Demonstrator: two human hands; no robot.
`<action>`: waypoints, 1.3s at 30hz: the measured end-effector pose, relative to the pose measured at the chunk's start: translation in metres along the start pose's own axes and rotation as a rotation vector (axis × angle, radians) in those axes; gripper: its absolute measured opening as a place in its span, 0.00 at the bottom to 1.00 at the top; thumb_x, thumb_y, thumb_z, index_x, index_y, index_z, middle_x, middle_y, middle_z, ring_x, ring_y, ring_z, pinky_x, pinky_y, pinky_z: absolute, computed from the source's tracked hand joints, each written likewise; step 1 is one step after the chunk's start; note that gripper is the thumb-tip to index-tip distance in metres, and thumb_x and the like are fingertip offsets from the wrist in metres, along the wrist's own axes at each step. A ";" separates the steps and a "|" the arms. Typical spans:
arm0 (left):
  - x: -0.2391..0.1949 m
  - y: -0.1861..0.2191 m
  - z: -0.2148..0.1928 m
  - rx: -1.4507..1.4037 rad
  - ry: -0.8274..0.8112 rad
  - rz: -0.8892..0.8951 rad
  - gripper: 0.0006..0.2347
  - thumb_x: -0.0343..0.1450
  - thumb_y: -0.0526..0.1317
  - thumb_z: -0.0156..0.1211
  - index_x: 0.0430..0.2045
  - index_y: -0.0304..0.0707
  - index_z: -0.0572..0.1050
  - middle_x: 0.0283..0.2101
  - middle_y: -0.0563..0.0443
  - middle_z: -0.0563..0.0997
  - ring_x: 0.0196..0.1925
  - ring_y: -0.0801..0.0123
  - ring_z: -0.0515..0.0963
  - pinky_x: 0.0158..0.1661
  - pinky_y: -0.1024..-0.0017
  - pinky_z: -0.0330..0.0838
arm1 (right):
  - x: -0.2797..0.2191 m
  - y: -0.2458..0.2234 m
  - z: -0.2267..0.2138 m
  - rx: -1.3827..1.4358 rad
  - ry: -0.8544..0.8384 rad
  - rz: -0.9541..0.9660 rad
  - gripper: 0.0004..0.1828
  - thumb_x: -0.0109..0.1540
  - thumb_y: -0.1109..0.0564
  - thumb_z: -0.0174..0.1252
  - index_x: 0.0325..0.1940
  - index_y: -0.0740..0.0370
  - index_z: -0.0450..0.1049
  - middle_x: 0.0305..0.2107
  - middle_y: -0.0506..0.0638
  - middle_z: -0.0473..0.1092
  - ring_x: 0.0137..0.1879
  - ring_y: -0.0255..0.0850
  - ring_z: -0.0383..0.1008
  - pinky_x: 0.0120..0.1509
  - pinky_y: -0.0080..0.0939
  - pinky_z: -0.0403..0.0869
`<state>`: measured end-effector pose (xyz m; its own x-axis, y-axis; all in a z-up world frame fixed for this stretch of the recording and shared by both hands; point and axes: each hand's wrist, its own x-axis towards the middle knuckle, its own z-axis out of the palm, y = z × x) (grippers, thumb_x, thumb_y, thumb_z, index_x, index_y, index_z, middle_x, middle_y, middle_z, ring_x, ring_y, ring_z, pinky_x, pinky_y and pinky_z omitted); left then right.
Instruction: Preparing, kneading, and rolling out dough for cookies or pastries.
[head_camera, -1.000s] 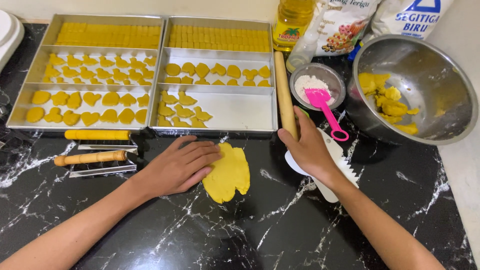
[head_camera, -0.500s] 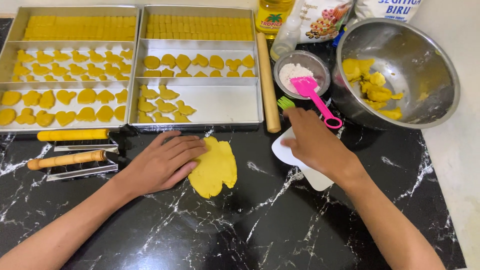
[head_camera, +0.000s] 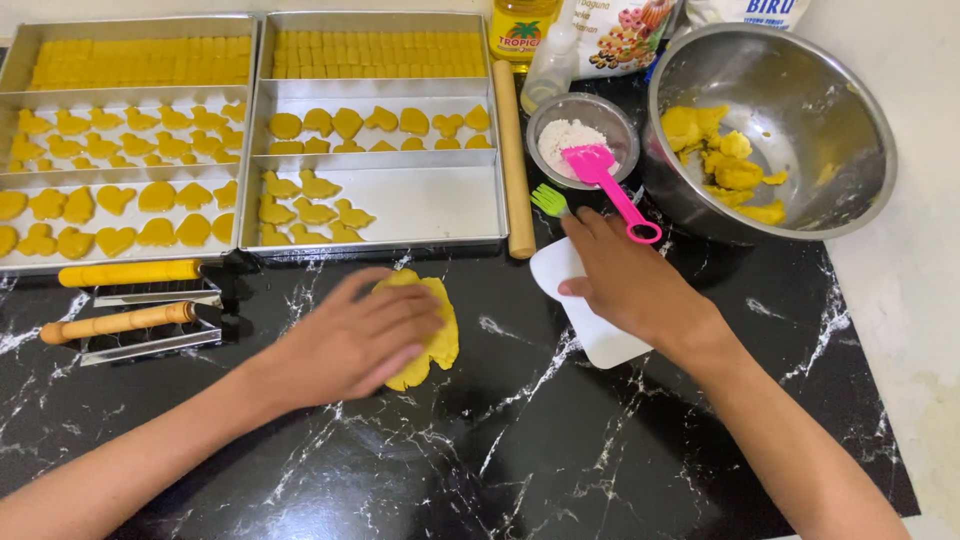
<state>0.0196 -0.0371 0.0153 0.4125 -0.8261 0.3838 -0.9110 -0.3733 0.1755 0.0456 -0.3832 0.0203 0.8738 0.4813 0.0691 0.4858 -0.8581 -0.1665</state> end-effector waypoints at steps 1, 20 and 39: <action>0.009 0.005 0.001 0.003 0.001 -0.001 0.14 0.76 0.41 0.55 0.55 0.38 0.74 0.57 0.47 0.79 0.64 0.62 0.74 0.67 0.54 0.58 | -0.005 0.000 0.004 -0.001 0.001 -0.003 0.42 0.56 0.48 0.67 0.67 0.72 0.60 0.60 0.68 0.63 0.63 0.64 0.64 0.59 0.57 0.69; 0.094 0.017 0.070 0.036 -0.121 0.145 0.24 0.76 0.49 0.50 0.59 0.25 0.69 0.65 0.36 0.70 0.69 0.50 0.67 0.67 0.55 0.57 | -0.039 -0.012 -0.018 0.047 -0.224 0.467 0.62 0.43 0.38 0.78 0.67 0.72 0.53 0.51 0.70 0.66 0.58 0.63 0.68 0.58 0.58 0.72; 0.092 0.011 0.070 0.115 -0.140 0.118 0.26 0.76 0.52 0.47 0.60 0.24 0.67 0.68 0.35 0.67 0.70 0.48 0.65 0.66 0.57 0.58 | -0.062 0.059 -0.051 0.349 -0.238 0.675 0.23 0.66 0.39 0.57 0.46 0.63 0.78 0.31 0.58 0.79 0.38 0.52 0.81 0.47 0.49 0.76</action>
